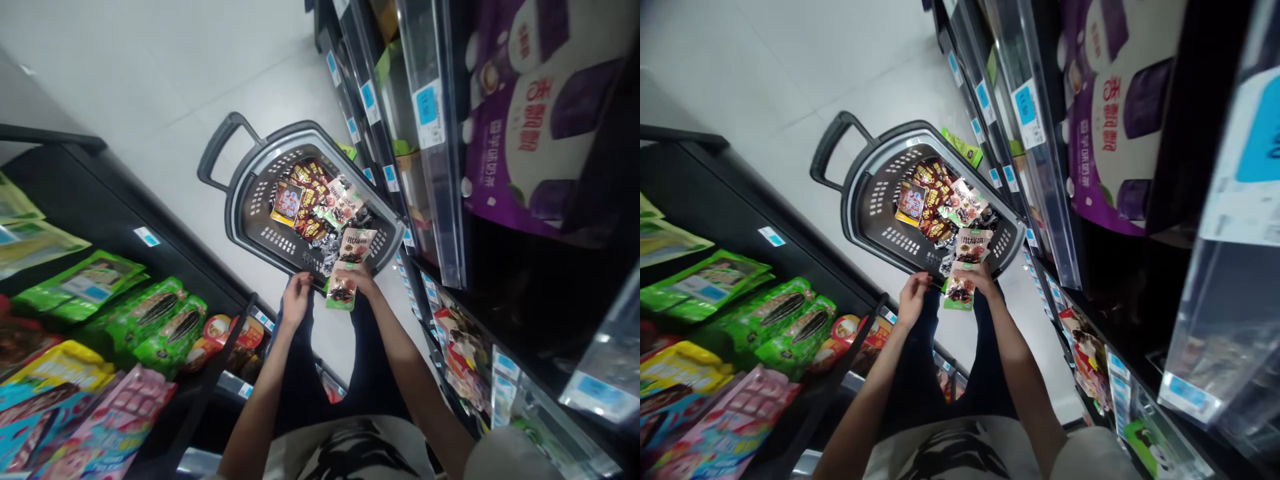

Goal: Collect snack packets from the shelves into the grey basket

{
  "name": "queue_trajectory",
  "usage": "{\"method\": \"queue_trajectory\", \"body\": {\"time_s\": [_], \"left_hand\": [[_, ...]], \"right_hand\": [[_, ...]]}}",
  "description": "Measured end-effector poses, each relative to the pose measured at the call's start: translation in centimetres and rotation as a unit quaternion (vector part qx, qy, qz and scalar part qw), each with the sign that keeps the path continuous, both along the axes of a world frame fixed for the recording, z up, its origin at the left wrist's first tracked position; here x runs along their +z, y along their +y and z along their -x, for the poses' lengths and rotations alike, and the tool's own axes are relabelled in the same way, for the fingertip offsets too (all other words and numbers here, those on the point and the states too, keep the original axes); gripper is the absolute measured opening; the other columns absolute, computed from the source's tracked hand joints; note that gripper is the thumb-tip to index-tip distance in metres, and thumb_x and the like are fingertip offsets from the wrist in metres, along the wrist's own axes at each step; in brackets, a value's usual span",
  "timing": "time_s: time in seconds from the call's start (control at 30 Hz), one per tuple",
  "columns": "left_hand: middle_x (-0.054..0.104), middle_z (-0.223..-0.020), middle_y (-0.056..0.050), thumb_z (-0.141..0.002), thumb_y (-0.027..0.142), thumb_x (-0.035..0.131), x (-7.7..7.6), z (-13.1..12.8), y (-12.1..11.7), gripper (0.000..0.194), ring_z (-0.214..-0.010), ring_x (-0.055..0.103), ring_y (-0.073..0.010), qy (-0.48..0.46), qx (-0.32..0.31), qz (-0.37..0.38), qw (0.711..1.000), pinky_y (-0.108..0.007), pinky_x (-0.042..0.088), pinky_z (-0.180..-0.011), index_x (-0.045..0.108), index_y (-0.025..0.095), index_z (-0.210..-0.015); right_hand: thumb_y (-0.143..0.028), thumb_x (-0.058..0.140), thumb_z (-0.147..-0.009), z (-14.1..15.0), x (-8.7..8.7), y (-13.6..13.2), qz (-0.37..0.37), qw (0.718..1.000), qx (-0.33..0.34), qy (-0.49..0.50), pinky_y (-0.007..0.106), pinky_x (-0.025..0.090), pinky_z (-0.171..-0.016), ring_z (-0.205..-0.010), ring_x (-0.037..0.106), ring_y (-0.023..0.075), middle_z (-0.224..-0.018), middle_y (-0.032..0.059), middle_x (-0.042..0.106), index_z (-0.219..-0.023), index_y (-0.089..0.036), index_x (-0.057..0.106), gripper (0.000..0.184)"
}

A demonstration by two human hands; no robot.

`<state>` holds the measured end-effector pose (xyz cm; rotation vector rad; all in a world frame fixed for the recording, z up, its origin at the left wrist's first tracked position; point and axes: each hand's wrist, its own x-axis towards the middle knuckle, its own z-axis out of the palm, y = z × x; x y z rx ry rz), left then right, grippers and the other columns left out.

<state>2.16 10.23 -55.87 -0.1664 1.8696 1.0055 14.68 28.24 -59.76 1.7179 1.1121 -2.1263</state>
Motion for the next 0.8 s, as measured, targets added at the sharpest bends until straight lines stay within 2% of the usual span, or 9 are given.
{"method": "queue_trajectory", "body": {"time_s": [0.1, 0.17, 0.23, 0.33, 0.47, 0.53, 0.63, 0.7, 0.8], "left_hand": [[0.074, -0.11, -0.01, -0.094, 0.058, 0.062, 3.0, 3.1, 2.0, 0.043, -0.103, 0.069, -0.0244, 0.016, 0.04, -0.041, 0.998, -0.038, 0.055, -0.092, 0.067, 0.02, -0.112], [0.073, -0.116, -0.01, -0.095, 0.056, 0.062, 5.9, 5.0, 3.4, 0.041, -0.109, 0.067, -0.0245, 0.014, 0.069, -0.079, 0.994, -0.038, 0.054, -0.094, 0.068, 0.02, -0.113], [0.07, -0.128, -0.01, -0.095, 0.056, 0.063, 9.4, 6.4, 4.9, 0.041, -0.121, 0.064, -0.0258, 0.005, 0.093, -0.132, 0.987, -0.039, 0.053, -0.101, 0.068, 0.022, -0.117], [0.059, -0.149, -0.01, -0.095, 0.061, 0.061, 15.7, 8.0, 6.9, 0.05, -0.141, 0.053, -0.0292, -0.038, 0.119, -0.24, 0.963, -0.044, 0.047, -0.113, 0.066, 0.025, -0.129], [0.049, -0.162, -0.01, -0.091, 0.072, 0.06, 26.1, 9.0, 8.9, 0.069, -0.154, 0.039, -0.0334, -0.166, 0.085, -0.404, 0.896, -0.051, 0.038, -0.122, 0.06, 0.027, -0.144], [0.051, -0.16, -0.011, -0.084, 0.073, 0.07, 31.5, 9.3, 9.0, 0.081, -0.155, 0.037, -0.0352, -0.202, 0.048, -0.454, 0.866, -0.051, 0.035, -0.125, 0.057, 0.027, -0.149], [0.057, -0.153, -0.012, -0.076, 0.055, 0.086, 38.6, 9.7, 7.9, 0.09, -0.151, 0.043, -0.0353, -0.186, -0.001, -0.46, 0.868, -0.05, 0.033, -0.127, 0.051, 0.026, -0.154], [0.06, -0.149, -0.012, -0.078, 0.047, 0.087, 42.1, 9.9, 6.6, 0.085, -0.147, 0.048, -0.034, -0.169, 0.003, -0.452, 0.876, -0.05, 0.033, -0.127, 0.053, 0.024, -0.152], [0.063, -0.146, -0.013, -0.078, 0.042, 0.084, 45.5, 9.9, 4.7, 0.072, -0.145, 0.05, -0.0338, -0.175, 0.037, -0.443, 0.879, -0.05, 0.035, -0.125, 0.06, 0.021, -0.143]], "right_hand": [[-0.04, 0.093, -0.052, 0.8, 3.7, 1.7, -0.022, 0.996, 0.069, 0.051, 0.041, 0.058, -0.099, -0.103, 0.074, 0.0283, -0.091, 0.0028, 0.079, -0.09, -0.02, 0.074, 0.047], [-0.036, 0.096, -0.046, 1.6, 7.0, 3.1, -0.05, 0.99, 0.107, 0.071, 0.044, 0.056, -0.103, -0.108, 0.073, 0.0303, -0.1, 0.0049, 0.08, -0.098, -0.019, 0.073, 0.059], [-0.032, 0.098, -0.04, 2.6, 11.1, 4.5, -0.067, 0.983, 0.139, 0.095, 0.046, 0.055, -0.105, -0.112, 0.071, 0.0326, -0.112, 0.0078, 0.078, -0.107, -0.018, 0.072, 0.074], [-0.03, 0.099, -0.037, 4.3, 18.8, 6.0, -0.086, 0.964, 0.214, 0.131, 0.049, 0.054, -0.107, -0.115, 0.07, 0.0353, -0.113, 0.0096, 0.077, -0.107, -0.018, 0.071, 0.077], [-0.03, 0.1, -0.041, 6.5, 30.1, 6.1, -0.133, 0.918, 0.32, 0.191, 0.049, 0.049, -0.113, -0.113, 0.069, 0.0357, -0.101, 0.0068, 0.076, -0.098, -0.018, 0.073, 0.064], [-0.03, 0.099, -0.043, 7.3, 35.2, 5.2, -0.138, 0.901, 0.351, 0.214, 0.049, 0.047, -0.115, -0.114, 0.068, 0.0357, -0.099, 0.0051, 0.076, -0.098, -0.019, 0.074, 0.061], [-0.028, 0.1, -0.038, 8.0, 41.3, 3.1, -0.134, 0.897, 0.361, 0.217, 0.051, 0.044, -0.118, -0.118, 0.065, 0.0383, -0.1, 0.0049, 0.076, -0.098, -0.021, 0.074, 0.066], [-0.026, 0.101, -0.031, 8.3, 44.3, 1.5, -0.137, 0.906, 0.338, 0.215, 0.051, 0.038, -0.123, -0.126, 0.062, 0.0404, -0.109, 0.0073, 0.076, -0.103, -0.02, 0.074, 0.077], [-0.024, 0.101, -0.025, 8.5, 47.3, -1.1, -0.138, 0.921, 0.286, 0.225, 0.051, 0.031, -0.127, -0.136, 0.054, 0.0412, -0.126, 0.0095, 0.072, -0.113, -0.018, 0.072, 0.092]]}}
